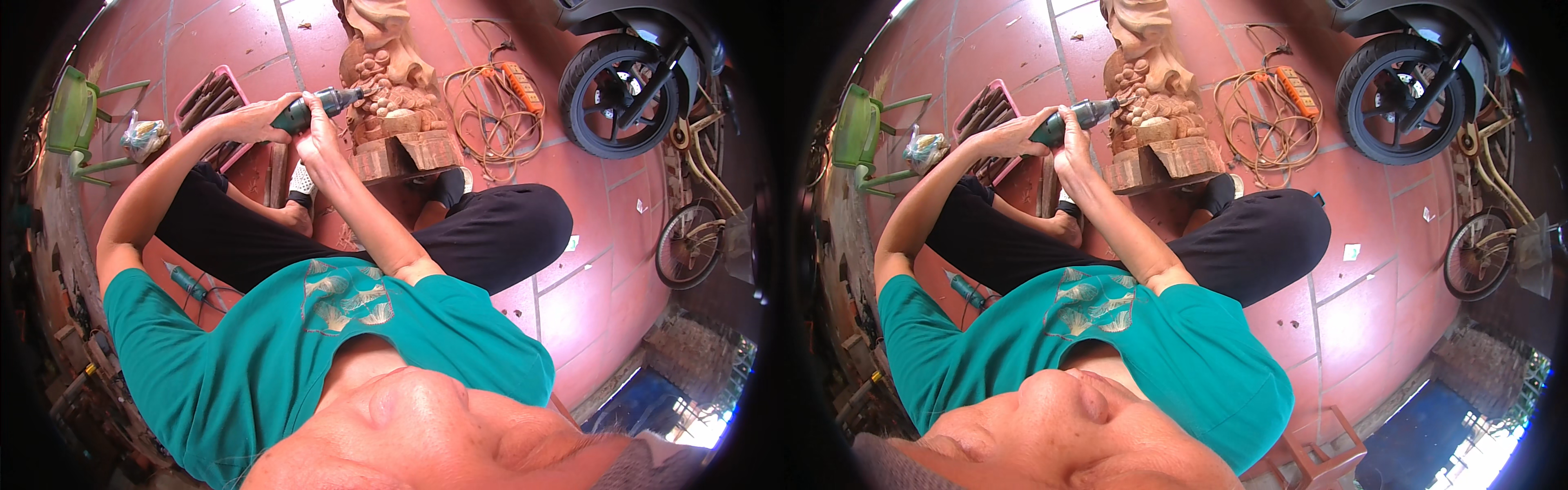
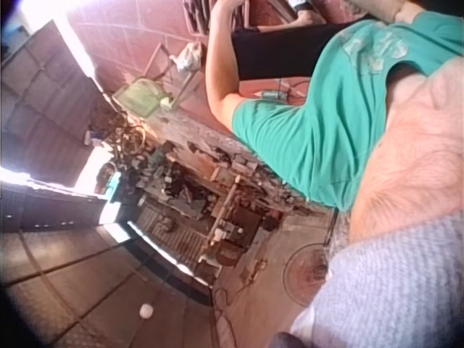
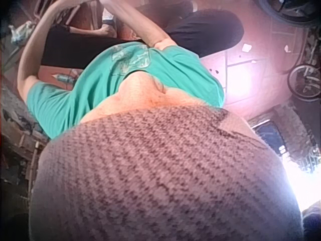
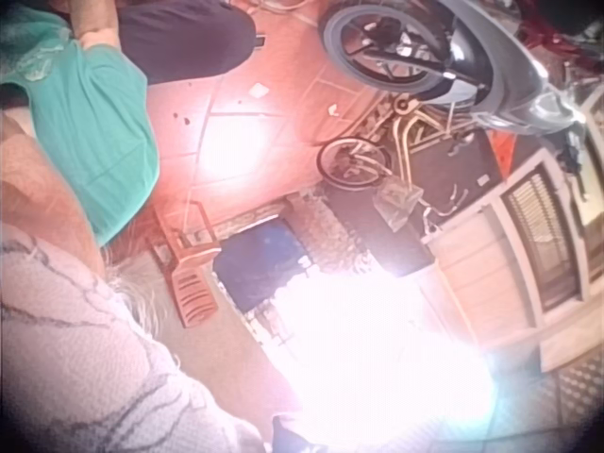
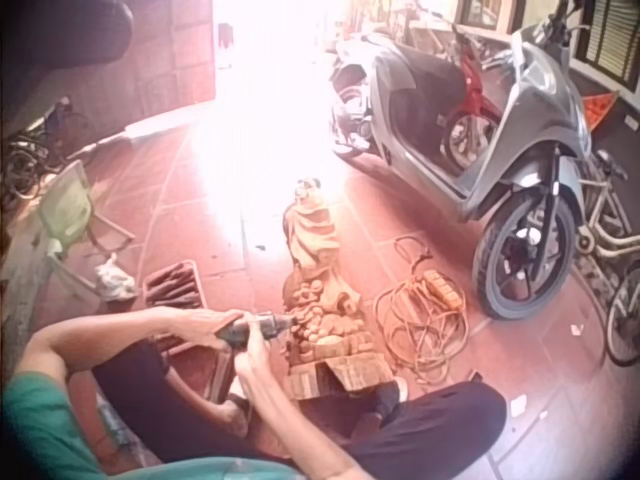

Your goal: The person sits on the floor and uses a handheld rotary tool to carve details into a wooden sculpture. The person holds the tool with both hands and works on the surface of the wood, creating fine patterns.

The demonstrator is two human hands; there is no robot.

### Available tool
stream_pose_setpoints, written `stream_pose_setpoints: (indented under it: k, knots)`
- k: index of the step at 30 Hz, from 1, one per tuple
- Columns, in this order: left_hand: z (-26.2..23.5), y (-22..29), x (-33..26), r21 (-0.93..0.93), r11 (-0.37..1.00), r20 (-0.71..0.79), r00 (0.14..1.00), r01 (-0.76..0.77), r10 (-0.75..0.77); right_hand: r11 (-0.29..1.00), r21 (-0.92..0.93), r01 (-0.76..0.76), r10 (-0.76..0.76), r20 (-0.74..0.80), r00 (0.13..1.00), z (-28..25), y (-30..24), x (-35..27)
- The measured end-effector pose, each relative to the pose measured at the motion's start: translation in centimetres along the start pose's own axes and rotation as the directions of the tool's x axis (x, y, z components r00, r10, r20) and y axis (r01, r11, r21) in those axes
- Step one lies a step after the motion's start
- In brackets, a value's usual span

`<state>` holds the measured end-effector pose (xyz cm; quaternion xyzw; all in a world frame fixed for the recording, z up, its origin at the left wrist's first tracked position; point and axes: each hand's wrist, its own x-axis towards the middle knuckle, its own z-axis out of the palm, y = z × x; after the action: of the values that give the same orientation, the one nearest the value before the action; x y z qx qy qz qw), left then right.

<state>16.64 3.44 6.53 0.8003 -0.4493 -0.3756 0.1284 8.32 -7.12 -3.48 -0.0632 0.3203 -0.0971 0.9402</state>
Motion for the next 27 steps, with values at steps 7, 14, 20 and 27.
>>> stream_pose_setpoints:
  k: [7, 14, 20, 27]
  knots:
    - [0.2, -0.2, -0.1, -0.016, 1.0, -0.027, 0.999, -0.019, 0.019, 1.0, -0.011, 0.008, -0.007, 0.019, 1.0, -0.3, 0.3, 0.4]
    - [0.1, -0.1, -0.1, -0.026, 1.0, -0.036, 0.999, 0.006, -0.007, 1.0, -0.03, -0.001, 0.003, 0.073, 0.997, 0.1, -0.3, 0.2]
    - [0.2, -0.3, 0.2, -0.008, 1.0, -0.054, 0.999, -0.006, 0.005, 0.998, -0.057, -0.003, 0.007, 0.07, 0.998, 0.0, -0.6, 0.8]
    - [0.2, -0.1, 0.1, -0.009, 1.0, -0.045, 0.999, 0.005, -0.005, 0.997, -0.038, -0.069, 0.071, 0.06, 0.996, -0.2, -0.6, 1.4]
